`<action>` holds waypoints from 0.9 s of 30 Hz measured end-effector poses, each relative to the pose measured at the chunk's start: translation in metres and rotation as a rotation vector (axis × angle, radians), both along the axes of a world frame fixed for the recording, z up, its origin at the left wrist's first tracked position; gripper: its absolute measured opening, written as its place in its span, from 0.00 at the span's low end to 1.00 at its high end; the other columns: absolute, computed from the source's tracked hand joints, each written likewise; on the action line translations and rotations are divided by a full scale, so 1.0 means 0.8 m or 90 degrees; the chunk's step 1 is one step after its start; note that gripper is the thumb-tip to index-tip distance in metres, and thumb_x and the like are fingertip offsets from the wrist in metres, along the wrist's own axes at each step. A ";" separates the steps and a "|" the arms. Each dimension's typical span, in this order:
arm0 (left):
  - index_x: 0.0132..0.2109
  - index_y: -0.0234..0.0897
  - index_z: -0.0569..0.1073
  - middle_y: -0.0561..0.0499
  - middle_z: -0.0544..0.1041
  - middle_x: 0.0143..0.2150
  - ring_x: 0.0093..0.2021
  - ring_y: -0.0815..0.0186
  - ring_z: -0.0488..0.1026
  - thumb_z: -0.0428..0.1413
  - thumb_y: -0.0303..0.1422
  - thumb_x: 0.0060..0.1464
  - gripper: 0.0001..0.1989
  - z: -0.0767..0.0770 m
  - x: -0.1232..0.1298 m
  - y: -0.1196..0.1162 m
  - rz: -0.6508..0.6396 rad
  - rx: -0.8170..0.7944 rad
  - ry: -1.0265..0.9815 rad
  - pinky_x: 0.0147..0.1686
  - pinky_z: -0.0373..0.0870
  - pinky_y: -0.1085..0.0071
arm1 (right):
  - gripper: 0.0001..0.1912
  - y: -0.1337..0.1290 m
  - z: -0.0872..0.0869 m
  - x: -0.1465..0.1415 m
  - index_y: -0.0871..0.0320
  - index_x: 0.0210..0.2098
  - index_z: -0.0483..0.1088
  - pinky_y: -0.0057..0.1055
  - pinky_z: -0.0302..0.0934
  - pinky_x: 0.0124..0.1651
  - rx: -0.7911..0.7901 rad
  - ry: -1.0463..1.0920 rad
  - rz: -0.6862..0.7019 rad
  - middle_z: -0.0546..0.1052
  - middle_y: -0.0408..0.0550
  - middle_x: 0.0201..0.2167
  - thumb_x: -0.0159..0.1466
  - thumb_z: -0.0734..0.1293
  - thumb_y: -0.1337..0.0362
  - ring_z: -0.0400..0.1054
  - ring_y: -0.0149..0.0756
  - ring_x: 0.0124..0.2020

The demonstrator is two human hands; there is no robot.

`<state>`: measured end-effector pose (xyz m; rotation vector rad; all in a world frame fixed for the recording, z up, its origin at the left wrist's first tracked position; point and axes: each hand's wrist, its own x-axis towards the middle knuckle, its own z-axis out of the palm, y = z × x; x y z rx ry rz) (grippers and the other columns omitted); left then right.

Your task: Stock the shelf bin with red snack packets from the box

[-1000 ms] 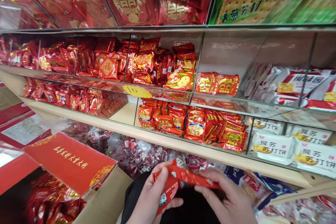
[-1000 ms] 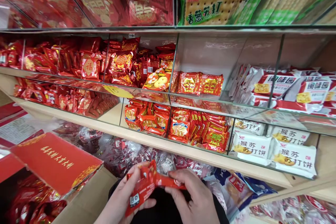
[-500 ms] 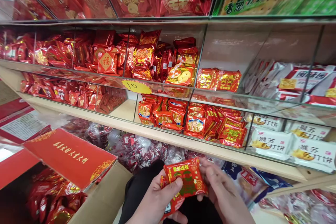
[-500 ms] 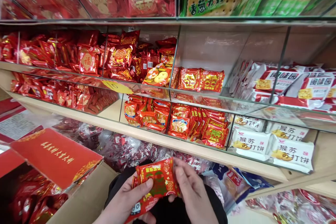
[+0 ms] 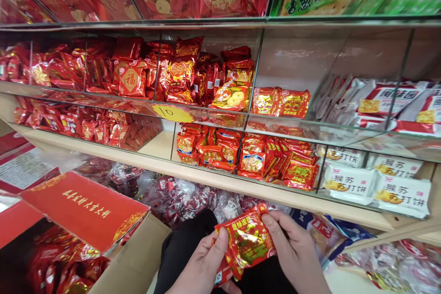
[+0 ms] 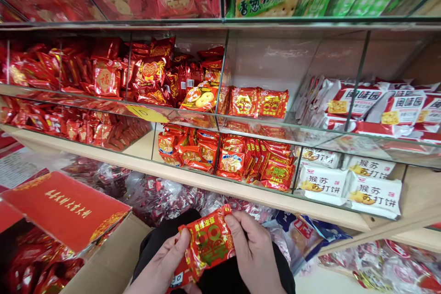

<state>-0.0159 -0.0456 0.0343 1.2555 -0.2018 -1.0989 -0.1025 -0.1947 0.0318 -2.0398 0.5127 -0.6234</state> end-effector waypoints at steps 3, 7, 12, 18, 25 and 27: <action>0.45 0.33 0.70 0.46 0.76 0.32 0.26 0.65 0.70 0.43 0.50 0.52 0.26 0.003 0.012 0.007 0.025 0.017 0.015 0.21 0.70 0.70 | 0.15 -0.016 0.022 0.002 0.55 0.26 0.68 0.26 0.57 0.27 -0.073 0.043 0.103 0.70 0.42 0.21 0.62 0.57 0.55 0.64 0.32 0.23; 0.38 0.34 0.73 0.50 0.75 0.30 0.31 0.67 0.71 0.50 0.47 0.50 0.20 0.012 0.023 0.006 -0.041 -0.051 -0.059 0.33 0.67 0.72 | 0.16 -0.025 0.054 0.016 0.55 0.25 0.68 0.26 0.56 0.29 -0.137 0.090 0.278 0.69 0.41 0.21 0.63 0.57 0.57 0.63 0.31 0.24; 0.38 0.37 0.73 0.55 0.74 0.28 0.28 0.73 0.67 0.54 0.39 0.50 0.11 0.015 0.004 -0.007 0.017 -0.119 -0.057 0.29 0.65 0.79 | 0.12 -0.008 0.051 0.030 0.55 0.37 0.68 0.26 0.59 0.29 0.095 -0.005 0.162 0.70 0.42 0.25 0.60 0.60 0.54 0.64 0.31 0.26; 0.38 0.41 0.70 0.55 0.75 0.31 0.27 0.74 0.70 0.52 0.38 0.52 0.08 0.018 -0.008 -0.016 0.239 -0.165 0.008 0.24 0.68 0.80 | 0.15 0.017 0.031 0.017 0.57 0.38 0.66 0.23 0.59 0.24 0.384 0.058 0.240 0.70 0.43 0.31 0.57 0.65 0.54 0.62 0.27 0.25; 0.36 0.39 0.72 0.55 0.73 0.27 0.28 0.71 0.70 0.58 0.38 0.46 0.10 0.026 0.012 -0.001 0.188 -0.119 -0.075 0.25 0.72 0.77 | 0.13 -0.010 0.050 0.015 0.58 0.33 0.68 0.21 0.55 0.23 0.384 0.112 0.310 0.68 0.40 0.26 0.56 0.67 0.55 0.57 0.24 0.23; 0.36 0.38 0.72 0.54 0.73 0.28 0.26 0.73 0.67 0.56 0.38 0.49 0.09 0.027 0.010 0.000 0.176 -0.099 -0.070 0.24 0.72 0.77 | 0.12 -0.008 0.052 0.018 0.56 0.34 0.69 0.22 0.56 0.26 0.409 0.048 0.275 0.69 0.40 0.26 0.57 0.65 0.54 0.59 0.25 0.25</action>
